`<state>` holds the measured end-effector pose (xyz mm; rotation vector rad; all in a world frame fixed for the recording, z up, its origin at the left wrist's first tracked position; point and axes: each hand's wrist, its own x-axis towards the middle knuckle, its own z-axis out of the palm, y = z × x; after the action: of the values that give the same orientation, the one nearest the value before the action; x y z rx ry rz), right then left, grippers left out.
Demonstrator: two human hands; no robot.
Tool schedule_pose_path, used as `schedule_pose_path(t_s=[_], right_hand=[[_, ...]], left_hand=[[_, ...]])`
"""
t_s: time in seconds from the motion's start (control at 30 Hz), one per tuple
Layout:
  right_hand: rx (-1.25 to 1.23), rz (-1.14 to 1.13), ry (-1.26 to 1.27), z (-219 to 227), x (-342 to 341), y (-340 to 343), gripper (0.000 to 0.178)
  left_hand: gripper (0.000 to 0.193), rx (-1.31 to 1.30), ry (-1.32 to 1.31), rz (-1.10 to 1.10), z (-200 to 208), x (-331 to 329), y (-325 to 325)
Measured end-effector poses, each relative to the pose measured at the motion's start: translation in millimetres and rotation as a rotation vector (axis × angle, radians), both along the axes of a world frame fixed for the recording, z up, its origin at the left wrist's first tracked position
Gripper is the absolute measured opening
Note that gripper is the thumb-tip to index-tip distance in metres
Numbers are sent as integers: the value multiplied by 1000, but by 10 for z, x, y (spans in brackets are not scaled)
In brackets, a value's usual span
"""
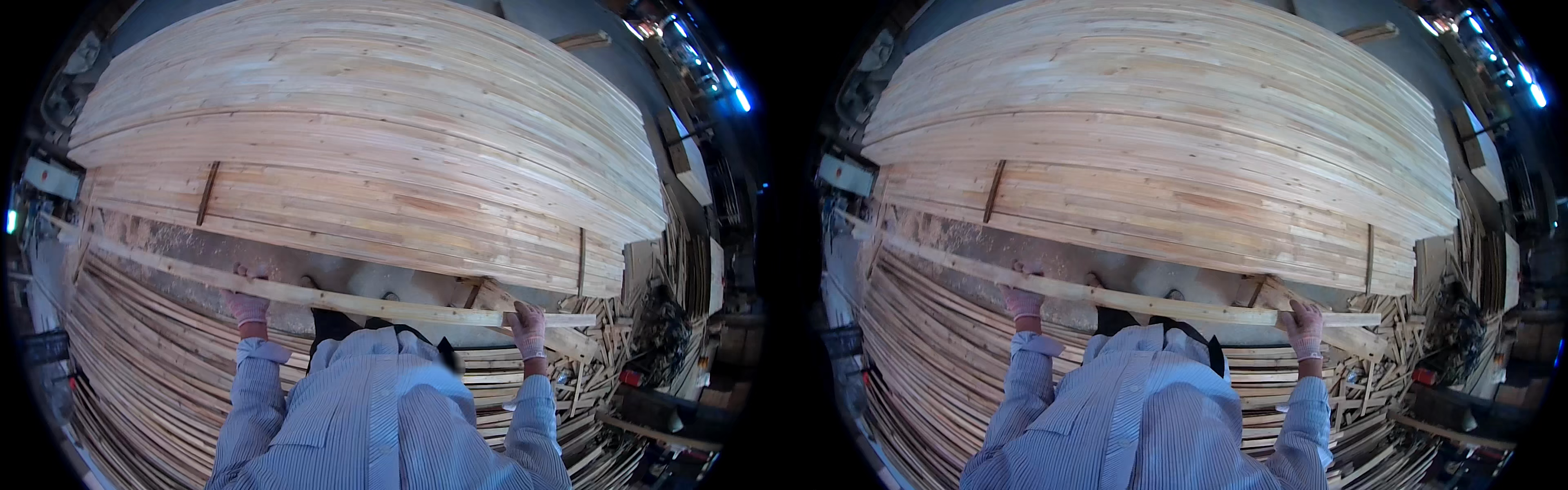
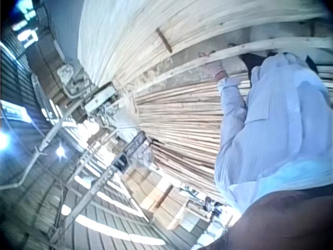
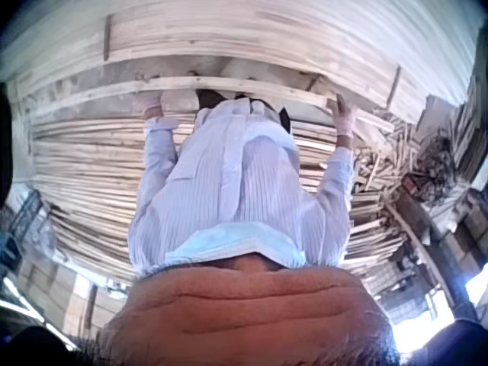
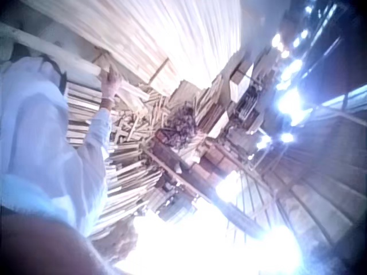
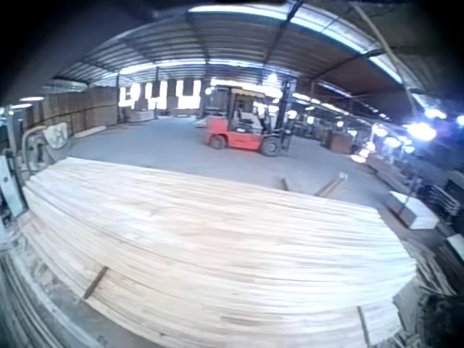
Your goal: The person repeatedly picks up long, thin wooden planks from a pile and places them onto a larger stack of similar planks. The action is performed by hand, with the person moving back and forth to gather and stack the wood.
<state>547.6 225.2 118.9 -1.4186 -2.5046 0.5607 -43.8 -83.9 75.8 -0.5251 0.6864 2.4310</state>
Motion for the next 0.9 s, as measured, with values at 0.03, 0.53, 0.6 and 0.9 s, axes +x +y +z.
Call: schedule_pose_path(t_s=[0.03, 0.53, 0.6, 0.9], right_hand=[[89, 54, -16, -1, 6, 23, 36], [-190, -39, -54, 301, 271, 45, 30], [-264, -207, 23, 427, 139, -198, 38], [-240, -292, -503, 330, 457, 142, 50]], left_hand=[[45, 67, -16, 2, -123, -75, -67], [36, 215, 305, -111, -207, -274, -153], [44, 88, 13, 48, 187, -284, -82], [47, 63, -56, 68, 564, -259, -252]])
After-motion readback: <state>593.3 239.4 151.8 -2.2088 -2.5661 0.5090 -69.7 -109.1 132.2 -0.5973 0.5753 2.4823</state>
